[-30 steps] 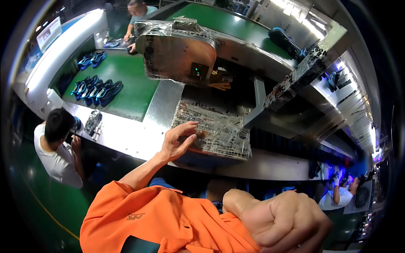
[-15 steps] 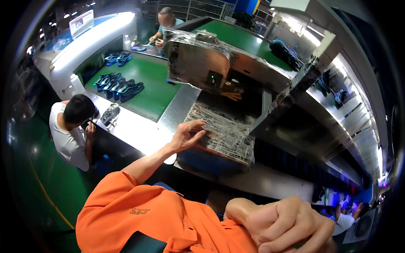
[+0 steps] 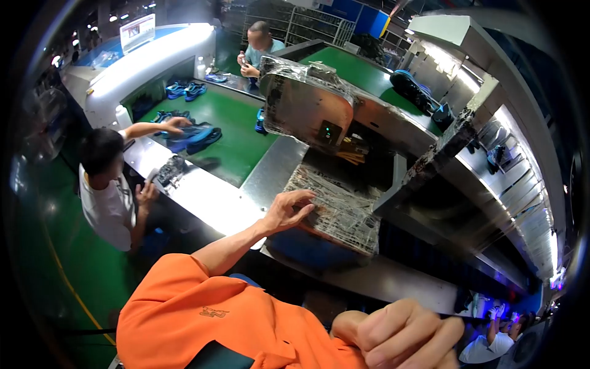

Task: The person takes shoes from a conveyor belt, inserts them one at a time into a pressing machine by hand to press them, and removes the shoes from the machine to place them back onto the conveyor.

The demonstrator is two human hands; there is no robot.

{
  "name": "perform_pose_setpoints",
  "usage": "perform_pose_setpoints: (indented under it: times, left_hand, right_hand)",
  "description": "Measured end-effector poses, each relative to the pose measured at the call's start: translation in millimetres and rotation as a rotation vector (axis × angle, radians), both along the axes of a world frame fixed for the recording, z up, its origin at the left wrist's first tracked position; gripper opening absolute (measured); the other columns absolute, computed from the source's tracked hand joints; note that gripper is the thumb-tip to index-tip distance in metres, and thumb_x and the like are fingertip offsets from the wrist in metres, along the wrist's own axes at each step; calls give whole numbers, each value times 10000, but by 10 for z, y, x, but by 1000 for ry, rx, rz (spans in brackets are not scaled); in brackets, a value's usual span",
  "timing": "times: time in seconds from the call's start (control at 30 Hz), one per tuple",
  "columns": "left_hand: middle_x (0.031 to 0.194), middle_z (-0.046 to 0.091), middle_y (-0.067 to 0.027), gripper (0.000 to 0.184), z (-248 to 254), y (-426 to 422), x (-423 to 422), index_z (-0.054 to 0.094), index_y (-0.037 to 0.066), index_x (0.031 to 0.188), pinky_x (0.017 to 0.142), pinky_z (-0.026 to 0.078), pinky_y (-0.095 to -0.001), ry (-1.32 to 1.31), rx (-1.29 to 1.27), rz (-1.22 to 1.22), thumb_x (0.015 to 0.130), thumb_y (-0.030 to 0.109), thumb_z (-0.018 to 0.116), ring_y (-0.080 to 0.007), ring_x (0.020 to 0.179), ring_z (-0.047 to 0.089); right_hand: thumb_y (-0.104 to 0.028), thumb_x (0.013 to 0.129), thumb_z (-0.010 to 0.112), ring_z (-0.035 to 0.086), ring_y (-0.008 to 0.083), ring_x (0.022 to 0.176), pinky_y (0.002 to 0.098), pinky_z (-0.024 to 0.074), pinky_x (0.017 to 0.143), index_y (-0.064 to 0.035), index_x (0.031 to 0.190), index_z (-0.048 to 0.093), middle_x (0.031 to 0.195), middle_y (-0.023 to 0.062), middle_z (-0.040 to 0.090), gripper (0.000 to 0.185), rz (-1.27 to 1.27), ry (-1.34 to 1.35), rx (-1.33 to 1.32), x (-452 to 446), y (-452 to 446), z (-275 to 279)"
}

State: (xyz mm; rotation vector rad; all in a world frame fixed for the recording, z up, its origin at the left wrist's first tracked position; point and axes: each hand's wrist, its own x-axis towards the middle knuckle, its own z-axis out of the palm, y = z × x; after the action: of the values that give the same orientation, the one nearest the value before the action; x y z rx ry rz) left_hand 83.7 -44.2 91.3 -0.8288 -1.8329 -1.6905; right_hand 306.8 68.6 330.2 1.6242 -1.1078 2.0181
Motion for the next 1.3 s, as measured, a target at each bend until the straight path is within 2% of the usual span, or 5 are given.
perform_pose_setpoints:
  times: [0.17, 0.63, 0.9, 1.13, 1.3]
  left_hand:
    - [1033, 674, -134, 246, 41, 12, 63, 624, -16, 1073, 759, 557, -283, -60, 73, -69, 842, 46, 678, -178, 872, 684]
    - [1106, 660, -125, 308, 242, 14, 94, 602, -24, 1159, 790, 551, -301, -183, 79, -171, 890, 120, 647, -212, 1006, 656]
    - [1400, 428, -104, 452, 1155, 221, 897, 361, 27, 1379, 1065, 362, -385, -993, 516, -1086, 1015, 293, 382, -210, 1301, 420]
    - [1398, 362, -337, 475, 1508, -446, -39, 596, -41, 1151, 1112, 162, -557, 258, -45, -796, 881, 350, 599, -452, 1328, 350]
    - [1302, 524, -237, 556, 2377, -82, -1458, 511, -13, 1278, 981, 436, -452, 447, -124, -448, 819, 228, 711, -318, 1172, 557]
  right_hand:
    - [-161, 839, 659, 558, 304, 793, 488, 529, 746, -42, 908, 473, 919, 178, 502, 231, -471, -255, 155, 523, -683, 343]
    - [-177, 872, 546, 584, 285, 891, 456, 413, 920, -55, 865, 565, 966, 137, 606, 123, -443, 76, 214, 191, -2, -289]
    - [-186, 890, 481, 598, 275, 947, 437, 346, 1020, -62, 840, 618, 993, 115, 666, 191, -1360, 259, 666, -1329, 181, -1368]
    - [49, 766, 589, 574, 346, 1063, 458, 433, 953, -13, 819, 660, 1084, 134, 650, 109, -2070, 39, 500, -1961, 1448, -1046]
    - [-31, 736, 674, 594, 324, 1013, 421, 474, 885, -33, 853, 651, 1070, 122, 652, 120, -1892, -128, 601, -2266, 1327, -1726]
